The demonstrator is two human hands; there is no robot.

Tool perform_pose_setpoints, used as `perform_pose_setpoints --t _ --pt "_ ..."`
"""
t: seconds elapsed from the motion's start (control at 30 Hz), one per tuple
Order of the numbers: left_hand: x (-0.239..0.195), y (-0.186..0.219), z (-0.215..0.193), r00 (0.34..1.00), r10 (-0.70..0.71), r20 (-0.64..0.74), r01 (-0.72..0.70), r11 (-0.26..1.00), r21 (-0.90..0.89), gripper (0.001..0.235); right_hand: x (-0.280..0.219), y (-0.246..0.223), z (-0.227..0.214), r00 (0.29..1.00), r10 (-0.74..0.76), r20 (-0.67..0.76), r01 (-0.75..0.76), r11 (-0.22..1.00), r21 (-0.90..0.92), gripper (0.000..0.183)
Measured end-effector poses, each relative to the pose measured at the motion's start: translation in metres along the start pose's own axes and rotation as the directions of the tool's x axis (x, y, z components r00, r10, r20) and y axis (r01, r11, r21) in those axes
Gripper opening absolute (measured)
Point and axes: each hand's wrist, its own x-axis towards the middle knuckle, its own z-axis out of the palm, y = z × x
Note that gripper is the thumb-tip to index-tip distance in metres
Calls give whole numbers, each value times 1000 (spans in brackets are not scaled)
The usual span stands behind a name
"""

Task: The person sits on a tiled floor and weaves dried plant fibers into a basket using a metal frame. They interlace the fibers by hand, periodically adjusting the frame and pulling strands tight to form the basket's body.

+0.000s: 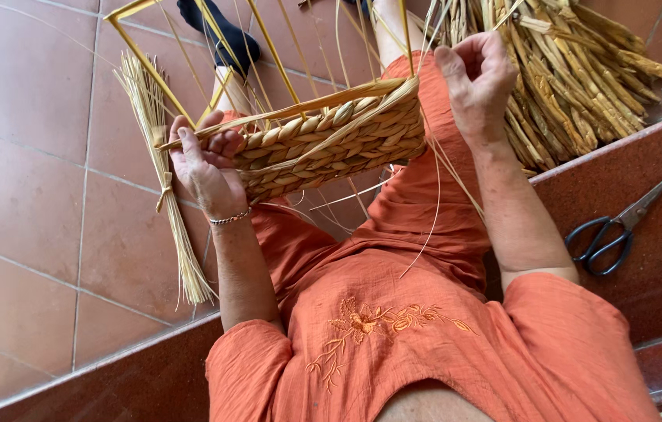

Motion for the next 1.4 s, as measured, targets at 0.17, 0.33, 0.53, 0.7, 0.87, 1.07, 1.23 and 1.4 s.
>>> perform_pose_setpoints --t 0.17,0.33,0.53,0.7,0.87,1.07,1.23,1.4 --pt "-8 2 -23 983 168 75 -182 950 254 36 -11 -19 -8 839 -412 356 461 886 -61 16" --pt "-13 -2 -12 914 215 345 -391 697 601 33 -6 -33 0 691 -508 513 686 685 -245 36" --pt "-49 -7 36 501 32 865 -828 -272 490 6 -5 -51 -11 705 -420 572 613 765 -195 45" --pt "-45 44 68 445 332 831 -824 -210 526 11 5 -57 -6 629 -526 573 711 687 -150 30" --pt "-67 37 108 170 496 851 -745 -501 441 29 15 -55 5 718 -429 549 568 816 -106 12" --pt "-75 -28 124 398 74 915 -916 85 391 45 6 -64 -7 759 -361 541 489 865 -109 16" --pt "-66 -43 130 775 -92 625 -382 720 580 55 -2 -62 -7 769 -429 474 491 871 -8 18" --pt "-71 -48 130 389 199 900 -898 302 321 32 -10 -28 1 959 -184 215 96 926 365 17"
